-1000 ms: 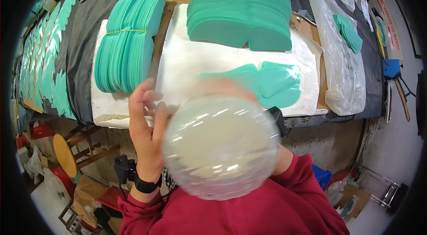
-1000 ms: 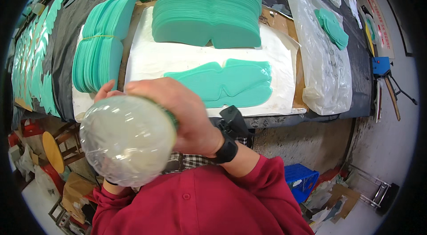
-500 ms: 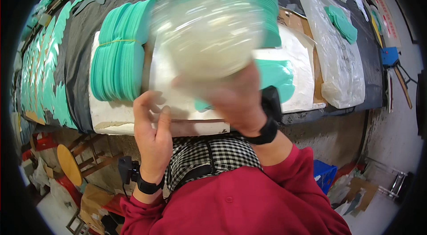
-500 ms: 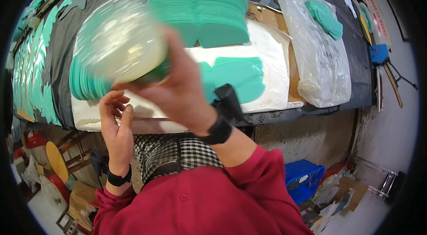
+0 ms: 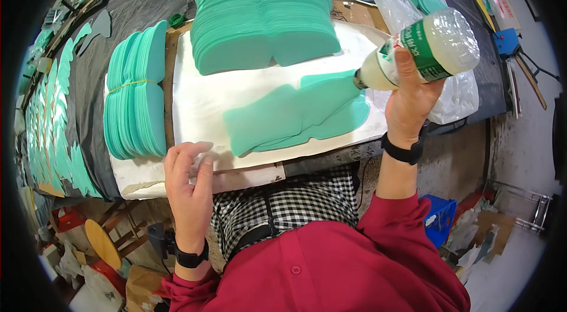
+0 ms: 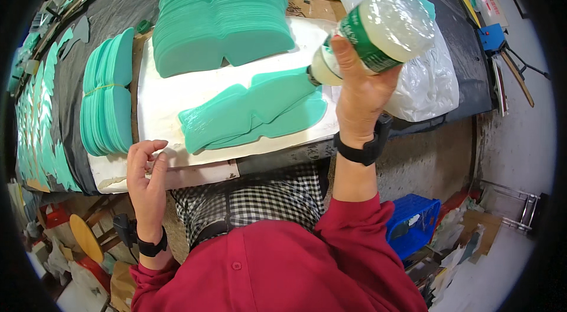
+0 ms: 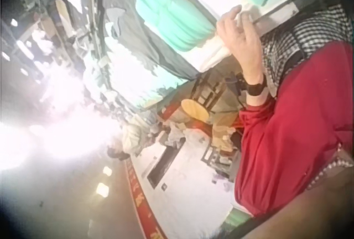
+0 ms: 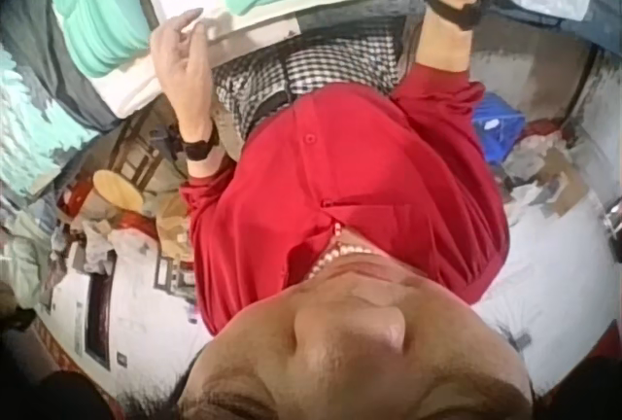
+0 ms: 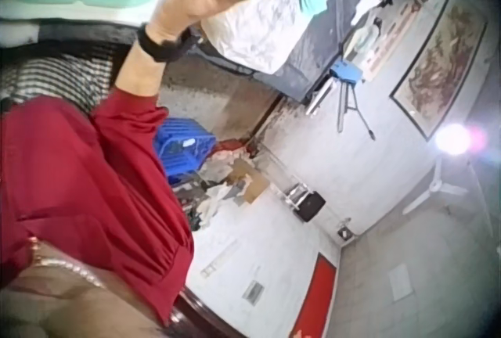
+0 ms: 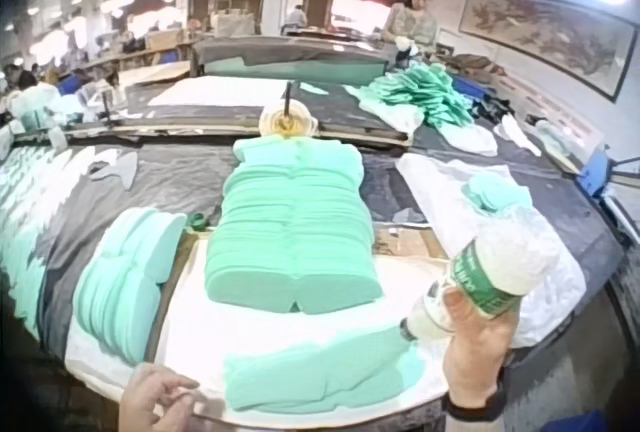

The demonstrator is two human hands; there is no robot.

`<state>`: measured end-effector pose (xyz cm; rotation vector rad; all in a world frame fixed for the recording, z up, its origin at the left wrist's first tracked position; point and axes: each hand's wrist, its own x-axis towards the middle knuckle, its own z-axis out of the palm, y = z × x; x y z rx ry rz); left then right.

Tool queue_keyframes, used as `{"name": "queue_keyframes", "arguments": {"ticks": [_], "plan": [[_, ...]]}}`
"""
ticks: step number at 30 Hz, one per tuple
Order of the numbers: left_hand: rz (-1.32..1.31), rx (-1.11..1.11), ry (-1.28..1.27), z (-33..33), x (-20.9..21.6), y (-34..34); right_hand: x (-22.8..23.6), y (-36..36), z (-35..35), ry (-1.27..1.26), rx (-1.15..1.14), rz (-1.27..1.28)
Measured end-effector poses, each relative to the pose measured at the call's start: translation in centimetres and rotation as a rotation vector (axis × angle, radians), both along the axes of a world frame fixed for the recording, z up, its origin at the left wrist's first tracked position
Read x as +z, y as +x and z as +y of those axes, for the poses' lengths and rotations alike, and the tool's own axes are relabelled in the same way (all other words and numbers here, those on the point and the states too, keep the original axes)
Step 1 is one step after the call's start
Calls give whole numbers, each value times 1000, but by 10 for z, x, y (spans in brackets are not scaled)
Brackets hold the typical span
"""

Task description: Apply glue to shoe components using a squeeze bottle.

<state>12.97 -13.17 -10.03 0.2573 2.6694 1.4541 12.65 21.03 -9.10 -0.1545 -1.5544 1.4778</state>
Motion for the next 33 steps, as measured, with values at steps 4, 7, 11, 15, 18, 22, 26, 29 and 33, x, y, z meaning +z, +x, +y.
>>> {"name": "queue_keyframes", "arguments": {"ticks": [4, 7, 11, 15, 18, 22, 26, 29, 33], "plan": [[21, -13, -39, 1, 1, -1, -2, 19, -5, -71, -22, 8], [2, 15, -29, -2, 3, -3, -1, 24, -25, -61, 67, -24], [-40, 75, 61, -25, -1, -6, -3, 31, -69, 90, 236, -179], [-28, 250, 258, -40, 1, -3, -1, 30, -126, 271, 484, -162], [-94, 310, 462, -46, -4, -3, -2, 17, -160, 397, 608, -32], [-131, 373, 698, -36, 22, 9, -2, 3, -196, 290, 721, 44], [-60, 140, 171, -47, -1, -6, -10, 10, -151, -183, 692, 17], [-33, -73, -42, -14, 6, -7, 15, 9, -99, -396, 259, -115], [211, -203, -219, 23, -3, -10, 6, 36, -45, -386, 71, -96]]}}
